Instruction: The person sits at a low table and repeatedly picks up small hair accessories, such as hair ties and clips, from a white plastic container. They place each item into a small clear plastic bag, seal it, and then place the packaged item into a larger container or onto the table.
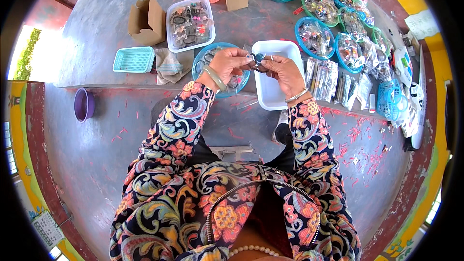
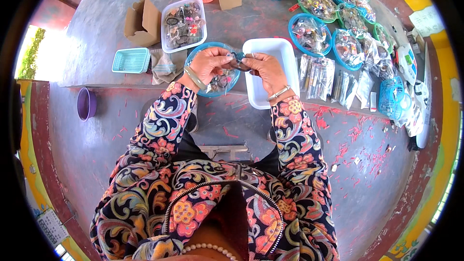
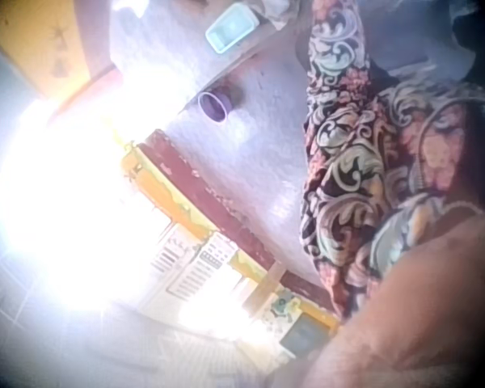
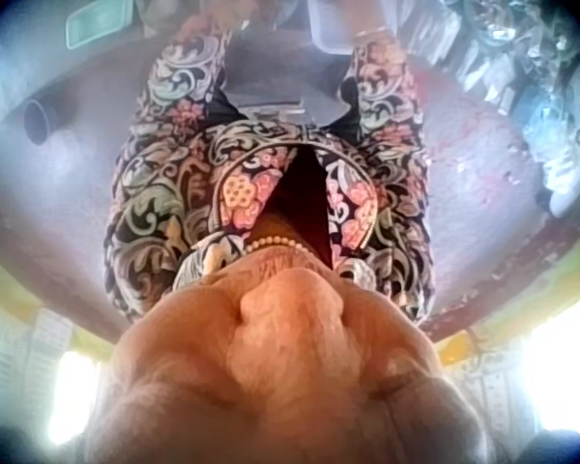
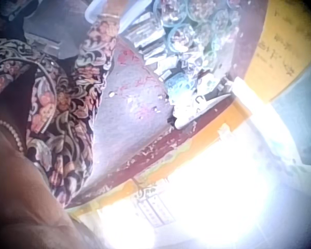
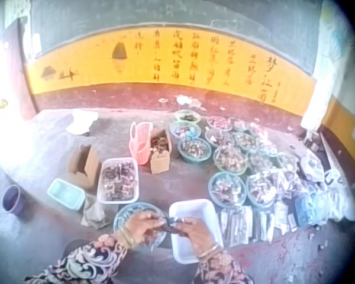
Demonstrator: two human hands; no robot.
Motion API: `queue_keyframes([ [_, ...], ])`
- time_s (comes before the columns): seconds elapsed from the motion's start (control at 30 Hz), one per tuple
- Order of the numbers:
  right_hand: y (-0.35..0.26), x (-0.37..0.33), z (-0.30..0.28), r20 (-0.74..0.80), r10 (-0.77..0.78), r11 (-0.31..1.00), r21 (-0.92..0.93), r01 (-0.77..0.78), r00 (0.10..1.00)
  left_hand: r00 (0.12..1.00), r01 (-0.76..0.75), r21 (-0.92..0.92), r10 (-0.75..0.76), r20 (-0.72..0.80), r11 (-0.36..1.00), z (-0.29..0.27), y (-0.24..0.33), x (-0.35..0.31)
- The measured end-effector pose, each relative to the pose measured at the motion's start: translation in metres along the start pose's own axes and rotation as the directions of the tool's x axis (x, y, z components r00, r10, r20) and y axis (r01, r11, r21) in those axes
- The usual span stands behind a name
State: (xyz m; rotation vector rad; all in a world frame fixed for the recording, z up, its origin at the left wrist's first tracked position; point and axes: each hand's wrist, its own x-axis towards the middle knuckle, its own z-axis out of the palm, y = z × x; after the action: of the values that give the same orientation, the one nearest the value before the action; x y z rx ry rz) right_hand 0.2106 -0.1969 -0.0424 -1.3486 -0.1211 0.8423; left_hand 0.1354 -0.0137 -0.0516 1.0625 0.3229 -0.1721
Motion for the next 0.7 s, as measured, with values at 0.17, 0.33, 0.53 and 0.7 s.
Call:
queue_keyframes([
  [0.17,0.0055,0.0036,-0.0029,0.008,-0.029,0.998,0.063,0.028,1.000,0.999,0.000,-0.040,0.002,0.040,0.999,0.0024,0.0007,-0.0012],
  [0.33,0.0044,0.0026,-0.0006,-0.041,0.008,0.994,0.111,-0.004,0.999,0.999,0.004,-0.054,-0.002,0.042,0.999,0.0017,0.0002,-0.0002],
  [0.53,0.0008,0.0041,0.0059,-0.023,-0.022,0.989,0.145,0.025,0.999,0.997,-0.006,0.041,0.003,0.074,0.999,0.0058,0.0028,-0.0023],
  [0.7,0.0014,0.0040,0.0024,0.017,-0.027,0.986,0.162,0.024,0.999,0.995,-0.025,0.104,0.014,0.102,0.994,0.0074,0.0012,-0.0033],
])
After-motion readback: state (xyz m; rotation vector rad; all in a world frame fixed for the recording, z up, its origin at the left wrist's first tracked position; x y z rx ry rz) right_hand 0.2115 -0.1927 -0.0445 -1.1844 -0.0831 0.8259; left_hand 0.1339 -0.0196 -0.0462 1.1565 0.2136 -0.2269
